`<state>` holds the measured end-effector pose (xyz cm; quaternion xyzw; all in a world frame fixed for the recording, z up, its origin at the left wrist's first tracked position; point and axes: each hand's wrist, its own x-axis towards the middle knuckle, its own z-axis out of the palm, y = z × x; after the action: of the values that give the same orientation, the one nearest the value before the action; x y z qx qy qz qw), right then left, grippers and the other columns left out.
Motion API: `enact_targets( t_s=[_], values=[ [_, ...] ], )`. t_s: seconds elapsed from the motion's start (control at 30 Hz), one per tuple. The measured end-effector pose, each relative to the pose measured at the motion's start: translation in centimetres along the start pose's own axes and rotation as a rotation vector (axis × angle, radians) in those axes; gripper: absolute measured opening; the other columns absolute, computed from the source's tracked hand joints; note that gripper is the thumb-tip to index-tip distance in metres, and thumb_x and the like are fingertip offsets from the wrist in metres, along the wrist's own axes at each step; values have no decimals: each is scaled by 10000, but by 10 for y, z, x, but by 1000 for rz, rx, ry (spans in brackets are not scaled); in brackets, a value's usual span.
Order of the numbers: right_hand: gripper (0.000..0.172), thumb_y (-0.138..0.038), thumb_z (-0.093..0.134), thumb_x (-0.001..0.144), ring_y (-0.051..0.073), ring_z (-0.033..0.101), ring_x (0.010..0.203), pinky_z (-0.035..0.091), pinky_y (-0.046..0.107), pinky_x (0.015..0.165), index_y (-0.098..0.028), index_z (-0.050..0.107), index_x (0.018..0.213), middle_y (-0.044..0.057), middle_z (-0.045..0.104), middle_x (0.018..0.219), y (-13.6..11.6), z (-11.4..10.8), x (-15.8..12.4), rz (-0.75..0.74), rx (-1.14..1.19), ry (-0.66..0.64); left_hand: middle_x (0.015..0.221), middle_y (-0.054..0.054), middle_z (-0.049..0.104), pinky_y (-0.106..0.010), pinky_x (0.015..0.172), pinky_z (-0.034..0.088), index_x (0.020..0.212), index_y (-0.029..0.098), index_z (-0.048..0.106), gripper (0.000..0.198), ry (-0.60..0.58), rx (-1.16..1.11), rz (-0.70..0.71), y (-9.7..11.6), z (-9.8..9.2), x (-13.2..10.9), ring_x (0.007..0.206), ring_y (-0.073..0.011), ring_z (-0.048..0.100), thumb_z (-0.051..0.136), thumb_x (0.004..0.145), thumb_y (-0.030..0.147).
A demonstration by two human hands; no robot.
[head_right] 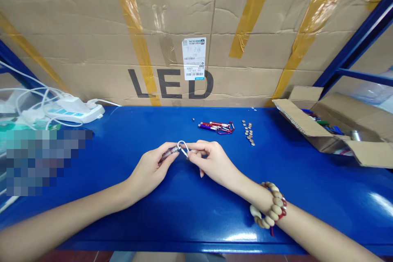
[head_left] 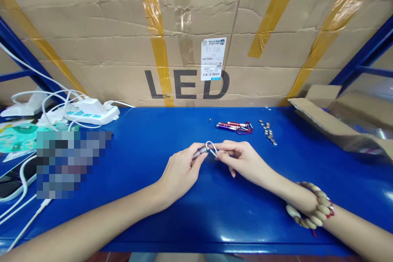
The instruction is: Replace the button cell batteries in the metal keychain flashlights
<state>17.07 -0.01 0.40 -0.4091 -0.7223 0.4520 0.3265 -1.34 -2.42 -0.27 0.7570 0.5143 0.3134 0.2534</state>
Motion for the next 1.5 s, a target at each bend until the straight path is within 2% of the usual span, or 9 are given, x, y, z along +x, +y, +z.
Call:
enact_targets(
  t_s=[0.13, 0.3, 0.47, 0.67, 0.8, 0.9, 1.1, 1.3, 1.5],
  values=[
    [322, -285, 543, 780, 25, 430, 382, 398, 167, 343, -145, 693, 1028, -14, 505, 679, -5, -1, 0, -13, -38, 50, 625, 41, 520, -233, 554, 305, 744, 196, 514, 260, -8, -23, -34, 1, -2, 1, 563, -114, 460, 398, 904, 365],
    [277, -260, 556, 784, 47, 445, 455, 420, 155, 370, -161, 709, 993, -12, 478, 649, -7, -3, -2, -144, -129, 86, 554, 63, 361, -219, 502, 260, 689, 180, 464, 330, -144, -284, 31, 0, -6, 6, 502, -90, 322, 334, 911, 387],
    [318, -278, 490, 860, 44, 456, 489, 425, 141, 385, -200, 654, 1122, 8, 498, 742, -9, -11, -3, -221, -192, 28, 544, 66, 365, -220, 512, 269, 732, 180, 459, 327, -119, -364, 22, -1, -6, 7, 506, -91, 325, 312, 927, 398],
    [383, -306, 441, 898, 33, 461, 494, 474, 149, 420, -241, 545, 1261, -3, 456, 790, -7, -13, -3, -197, -145, -129, 598, 64, 391, -220, 531, 278, 768, 188, 478, 284, -86, -245, -18, 3, -6, 2, 539, -91, 347, 371, 910, 410],
    [413, -321, 418, 914, 50, 487, 542, 502, 161, 462, -256, 483, 1317, 3, 458, 802, -4, -7, -5, -192, -152, -160, 619, 68, 464, -218, 539, 288, 847, 215, 522, 219, -87, -98, 6, 4, -5, 1, 542, -92, 407, 389, 909, 377],
    [440, -336, 423, 916, 76, 523, 603, 506, 170, 486, -244, 445, 1345, 13, 486, 803, -3, -2, -5, -251, -239, -131, 648, 63, 510, -219, 561, 309, 882, 229, 514, 198, -40, -24, 18, 3, -4, 1, 570, -103, 463, 355, 927, 338],
    [443, -255, 433, 922, 85, 555, 644, 498, 184, 595, -217, 419, 1363, 20, 568, 802, 2, 3, -4, -548, -556, 25, 595, 47, 506, -229, 532, 293, 735, 209, 454, 272, -20, 88, 28, 1, -3, -2, 529, -116, 490, 317, 937, 330],
    [361, -269, 401, 929, 149, 630, 770, 512, 234, 662, -188, 545, 1250, 64, 639, 895, 2, 1, -5, -611, -760, 43, 623, 29, 544, -239, 556, 303, 714, 208, 445, 286, -41, 152, 72, 2, -4, -3, 565, -130, 535, 292, 943, 290],
    [279, -294, 410, 927, 102, 507, 552, 439, 209, 536, -143, 643, 958, 15, 556, 657, -2, 3, -3, -478, -580, -129, 573, 36, 505, -245, 525, 270, 691, 211, 424, 295, -101, 189, 126, 1, -4, -3, 513, -129, 494, 292, 939, 304]
  ],
)
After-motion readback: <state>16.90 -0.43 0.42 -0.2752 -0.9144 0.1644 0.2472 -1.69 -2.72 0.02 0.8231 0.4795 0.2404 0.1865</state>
